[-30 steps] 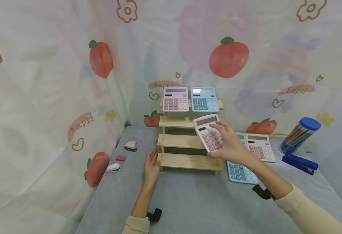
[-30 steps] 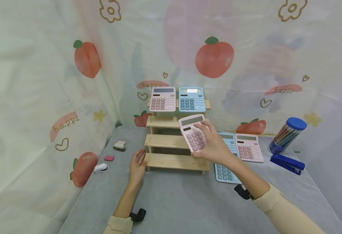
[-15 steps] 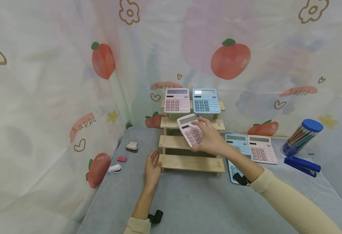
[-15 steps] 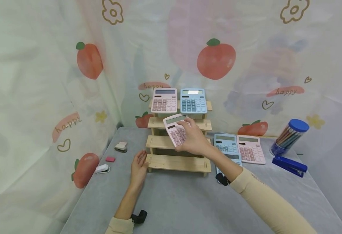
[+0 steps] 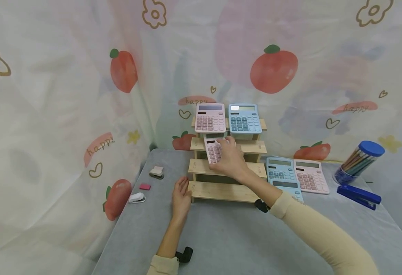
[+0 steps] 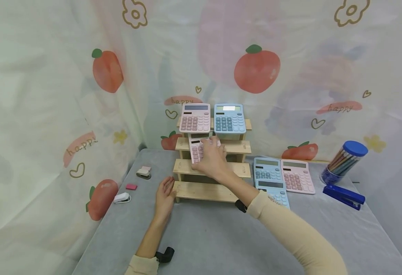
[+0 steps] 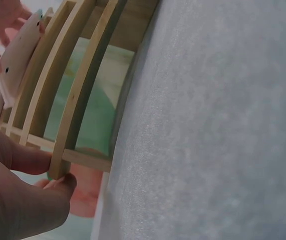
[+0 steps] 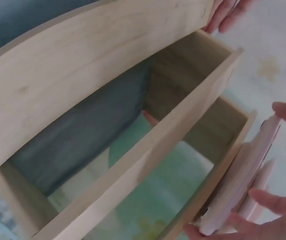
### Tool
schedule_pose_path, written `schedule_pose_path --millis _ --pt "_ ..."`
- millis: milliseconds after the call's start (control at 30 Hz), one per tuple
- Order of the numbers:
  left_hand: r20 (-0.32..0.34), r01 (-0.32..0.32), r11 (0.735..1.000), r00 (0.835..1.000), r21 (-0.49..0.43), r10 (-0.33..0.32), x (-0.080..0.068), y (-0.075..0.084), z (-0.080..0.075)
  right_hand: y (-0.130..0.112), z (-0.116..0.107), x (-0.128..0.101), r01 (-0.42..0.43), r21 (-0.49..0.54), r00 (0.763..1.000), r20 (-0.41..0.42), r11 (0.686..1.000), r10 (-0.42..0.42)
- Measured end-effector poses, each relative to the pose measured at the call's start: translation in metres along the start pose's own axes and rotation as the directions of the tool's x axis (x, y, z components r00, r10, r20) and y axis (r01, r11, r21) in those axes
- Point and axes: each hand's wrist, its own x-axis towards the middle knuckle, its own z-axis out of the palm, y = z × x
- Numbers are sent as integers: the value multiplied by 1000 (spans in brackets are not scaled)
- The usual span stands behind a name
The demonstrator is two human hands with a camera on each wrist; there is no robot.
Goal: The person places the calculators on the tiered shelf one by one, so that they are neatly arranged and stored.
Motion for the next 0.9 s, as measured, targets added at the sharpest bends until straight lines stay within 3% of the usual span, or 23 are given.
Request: schedule_pose_path --millis 400,567,733,900 --pt "-1 -10 999 1000 49 10 -1 0 0 -24 35 21 -100 -142 992 -89 985 88" --pt "-4 -11 999 1000 48 11 -2 0 0 -25 44 26 -109 -139 988 -124 984 92" --pt "2 -10 999 1000 48 10 -2 0 1 -21 42 17 -75 -108 988 -144 991 59" --pt "4 3 998 1000 64 -3 -1 1 0 -12 23 -8 -59 -66 990 -129 996 50"
